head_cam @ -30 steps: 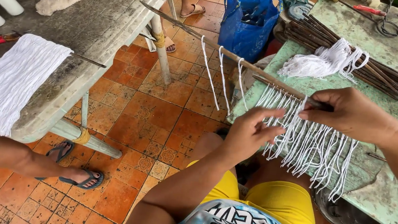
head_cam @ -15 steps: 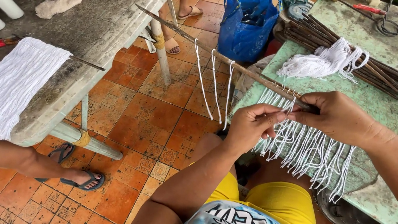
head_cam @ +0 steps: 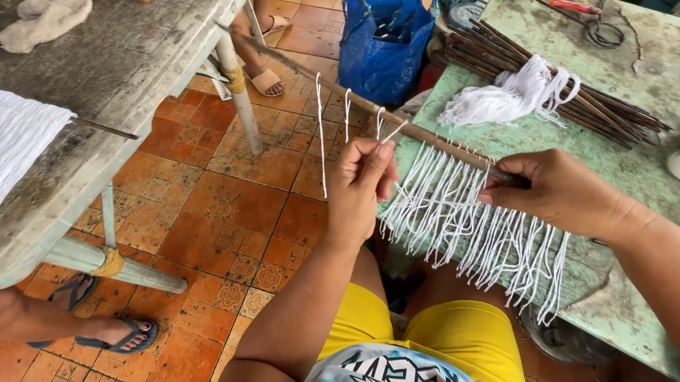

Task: Tying individual candle wicks onto a wooden stick to prepare them for dipping.

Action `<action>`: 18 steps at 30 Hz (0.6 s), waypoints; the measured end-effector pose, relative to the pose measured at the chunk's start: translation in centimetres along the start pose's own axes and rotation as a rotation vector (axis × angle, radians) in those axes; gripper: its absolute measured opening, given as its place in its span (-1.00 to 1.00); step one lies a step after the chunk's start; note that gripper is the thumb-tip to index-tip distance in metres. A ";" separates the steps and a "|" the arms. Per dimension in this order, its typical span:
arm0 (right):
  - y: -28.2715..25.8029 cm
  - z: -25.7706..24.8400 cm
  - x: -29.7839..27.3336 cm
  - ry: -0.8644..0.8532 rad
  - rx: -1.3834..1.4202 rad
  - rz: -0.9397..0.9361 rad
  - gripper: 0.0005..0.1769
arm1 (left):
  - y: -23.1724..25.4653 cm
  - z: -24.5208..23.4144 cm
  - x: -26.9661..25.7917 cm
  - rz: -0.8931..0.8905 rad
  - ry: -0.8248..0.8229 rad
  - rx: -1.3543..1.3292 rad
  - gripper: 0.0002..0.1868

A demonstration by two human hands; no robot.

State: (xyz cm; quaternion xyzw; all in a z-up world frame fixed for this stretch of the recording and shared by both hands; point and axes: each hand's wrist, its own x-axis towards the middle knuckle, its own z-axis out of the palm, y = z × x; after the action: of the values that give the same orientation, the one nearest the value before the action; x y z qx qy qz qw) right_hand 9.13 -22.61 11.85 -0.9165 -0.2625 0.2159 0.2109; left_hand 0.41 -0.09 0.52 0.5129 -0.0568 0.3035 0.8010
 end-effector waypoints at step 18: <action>-0.6 -2.4 -1.9 0.055 -0.069 0.012 -0.79 | -0.1 -8.4 -9.4 -0.558 -0.432 0.776 -0.68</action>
State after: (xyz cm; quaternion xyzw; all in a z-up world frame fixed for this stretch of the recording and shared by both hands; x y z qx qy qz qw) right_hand 8.66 -23.92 14.62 -0.9303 -0.2585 0.1827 0.1852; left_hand -8.97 3.03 -7.24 0.8185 0.0349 -0.0354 0.5724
